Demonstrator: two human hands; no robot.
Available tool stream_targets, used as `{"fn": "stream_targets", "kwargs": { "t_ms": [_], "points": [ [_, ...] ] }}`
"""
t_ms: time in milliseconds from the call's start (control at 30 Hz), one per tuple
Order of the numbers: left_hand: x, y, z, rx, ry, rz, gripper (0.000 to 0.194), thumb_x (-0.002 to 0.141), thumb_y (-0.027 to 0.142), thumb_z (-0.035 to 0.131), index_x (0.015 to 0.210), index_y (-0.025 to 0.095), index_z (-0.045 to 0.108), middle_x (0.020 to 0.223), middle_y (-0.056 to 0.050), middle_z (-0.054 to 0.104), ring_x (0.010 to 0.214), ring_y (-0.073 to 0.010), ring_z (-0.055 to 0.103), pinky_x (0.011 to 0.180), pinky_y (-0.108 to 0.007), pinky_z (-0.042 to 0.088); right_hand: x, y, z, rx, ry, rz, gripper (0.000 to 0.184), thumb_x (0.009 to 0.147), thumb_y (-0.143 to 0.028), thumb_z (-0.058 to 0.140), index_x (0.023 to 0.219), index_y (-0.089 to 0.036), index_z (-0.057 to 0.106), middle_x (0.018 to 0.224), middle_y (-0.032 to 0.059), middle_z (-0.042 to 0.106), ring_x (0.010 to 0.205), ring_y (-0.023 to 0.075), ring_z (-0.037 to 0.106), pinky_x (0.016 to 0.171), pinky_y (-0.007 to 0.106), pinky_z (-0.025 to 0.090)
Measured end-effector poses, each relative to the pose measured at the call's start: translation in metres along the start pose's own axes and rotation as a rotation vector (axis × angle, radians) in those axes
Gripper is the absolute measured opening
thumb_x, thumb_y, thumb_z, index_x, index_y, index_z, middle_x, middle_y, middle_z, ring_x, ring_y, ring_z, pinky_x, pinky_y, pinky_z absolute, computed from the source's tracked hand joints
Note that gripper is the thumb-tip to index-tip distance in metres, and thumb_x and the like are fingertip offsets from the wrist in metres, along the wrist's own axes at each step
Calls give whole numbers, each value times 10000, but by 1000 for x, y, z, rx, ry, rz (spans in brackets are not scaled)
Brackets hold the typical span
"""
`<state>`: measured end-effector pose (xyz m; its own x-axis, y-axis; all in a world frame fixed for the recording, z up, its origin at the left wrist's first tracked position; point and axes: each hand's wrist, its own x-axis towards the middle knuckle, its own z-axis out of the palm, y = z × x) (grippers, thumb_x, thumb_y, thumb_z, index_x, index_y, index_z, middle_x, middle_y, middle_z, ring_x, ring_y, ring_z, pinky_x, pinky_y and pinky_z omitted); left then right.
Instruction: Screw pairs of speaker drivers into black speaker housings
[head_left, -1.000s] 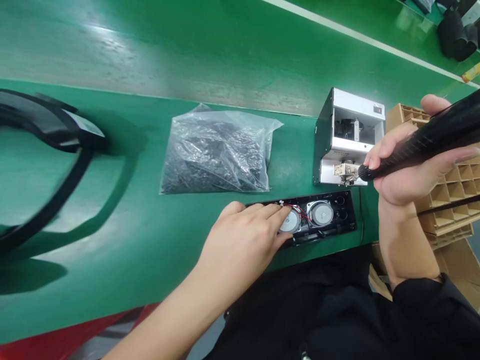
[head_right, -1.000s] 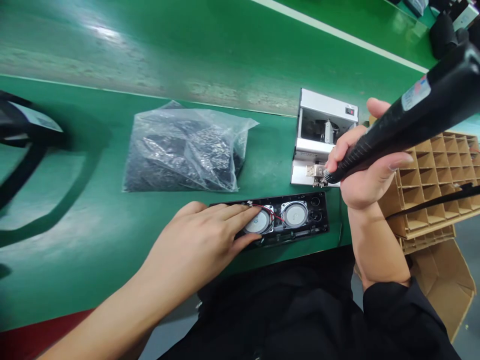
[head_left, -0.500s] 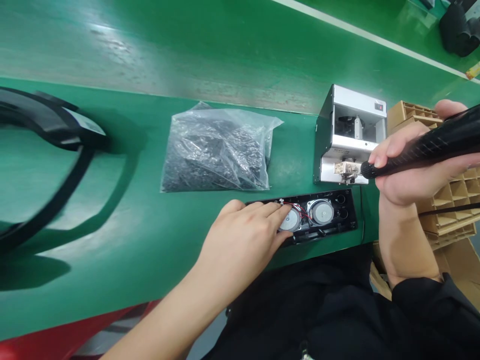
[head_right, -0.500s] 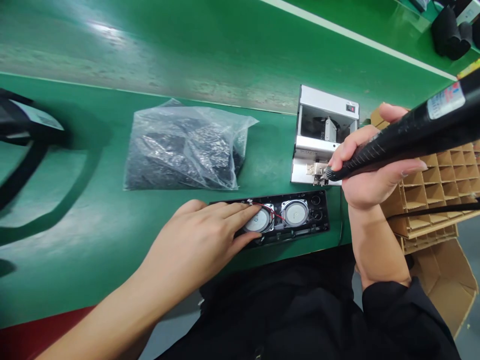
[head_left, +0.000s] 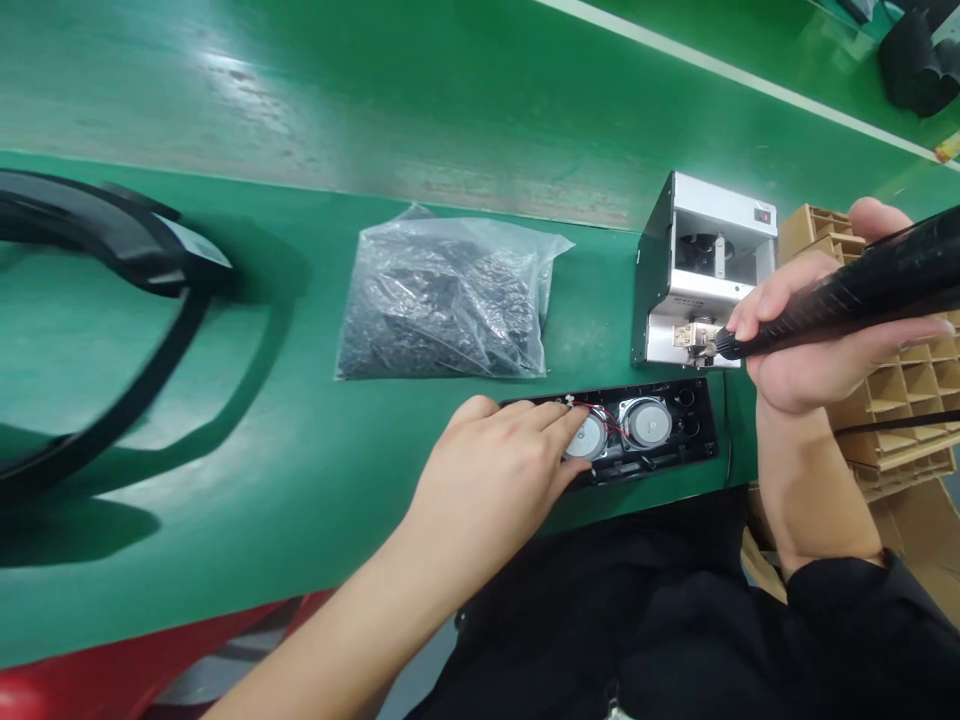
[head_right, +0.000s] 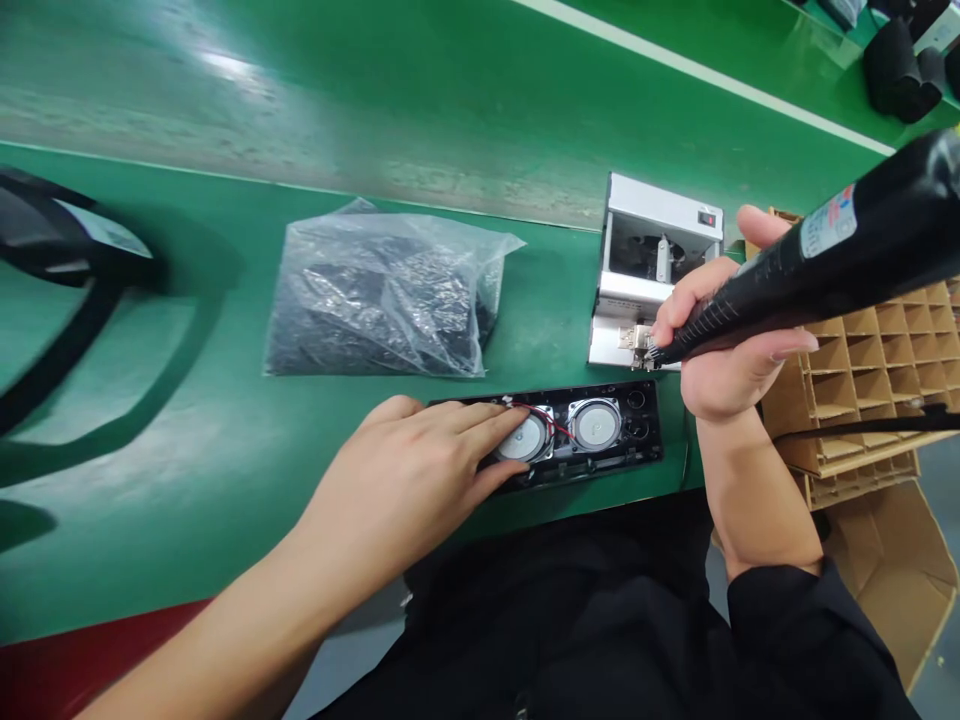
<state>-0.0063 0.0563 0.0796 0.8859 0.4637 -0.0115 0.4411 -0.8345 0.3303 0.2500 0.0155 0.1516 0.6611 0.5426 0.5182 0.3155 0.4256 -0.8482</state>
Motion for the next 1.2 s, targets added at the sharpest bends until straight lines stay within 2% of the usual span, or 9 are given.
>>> {"fn": "stream_targets", "kwargs": {
  "t_ms": [100, 267, 433, 633, 933, 1033, 1200],
  "points": [
    [1, 1, -1, 17, 1, 8, 361, 1038, 268, 657, 1359, 167, 788, 1300, -150, 835, 1076, -359, 801, 803, -469, 476, -3, 1, 1, 16, 30, -106, 814, 916, -991, 294, 1184, -324, 678, 544, -89, 526, 306, 130, 428, 324, 278, 364],
    [2, 2, -3, 21, -9, 6, 374, 1033, 262, 662, 1376, 170, 781, 1299, -143, 837, 1033, -351, 806, 797, -473, 477, -2, 3, 0, 38, 35, -141, 843, 915, -992, 273, 1178, -324, 714, 558, -71, 545, 303, 124, 418, 300, 273, 358],
    [2, 1, -2, 4, -8, 2, 371, 1017, 262, 689, 1363, 177, 789, 1278, -144, 840, 1023, -357, 805, 793, -463, 469, 1, -2, -2, 41, 52, -149, 844, 900, -1004, 264, 1147, -328, 705, 558, -68, 524, 308, 138, 443, 286, 274, 367],
    [2, 1, -3, 19, -22, -5, 380, 1022, 271, 672, 1373, 181, 786, 1263, -141, 844, 1007, -345, 803, 804, -460, 473, 2, 2, -4, 115, 3, -114, 763, 937, -958, 352, 1120, -284, 660, 539, -88, 577, 306, 128, 458, 299, 262, 388],
    [1, 0, -2, -33, -13, -23, 363, 1034, 302, 651, 1353, 208, 797, 1260, -144, 844, 1009, -343, 804, 803, -444, 479, 2, 5, -4, 88, -51, -78, 703, 945, -934, 397, 1056, -279, 628, 545, -84, 583, 349, 134, 502, 330, 255, 414],
    [1, 0, -2, -6, -17, -17, 375, 1033, 299, 656, 1368, 196, 790, 1266, -144, 843, 1012, -347, 802, 801, -448, 470, 4, 5, -3, 84, -64, -70, 722, 936, -942, 404, 1108, -282, 638, 554, -86, 580, 352, 131, 500, 335, 252, 410],
    [1, 1, -1, 13, -18, -12, 375, 1033, 290, 666, 1372, 186, 788, 1296, -146, 835, 1049, -353, 799, 794, -450, 463, 5, 4, -1, 50, -9, -57, 776, 948, -944, 347, 1202, -273, 644, 549, -93, 559, 332, 137, 469, 318, 274, 367]
  ]
}}
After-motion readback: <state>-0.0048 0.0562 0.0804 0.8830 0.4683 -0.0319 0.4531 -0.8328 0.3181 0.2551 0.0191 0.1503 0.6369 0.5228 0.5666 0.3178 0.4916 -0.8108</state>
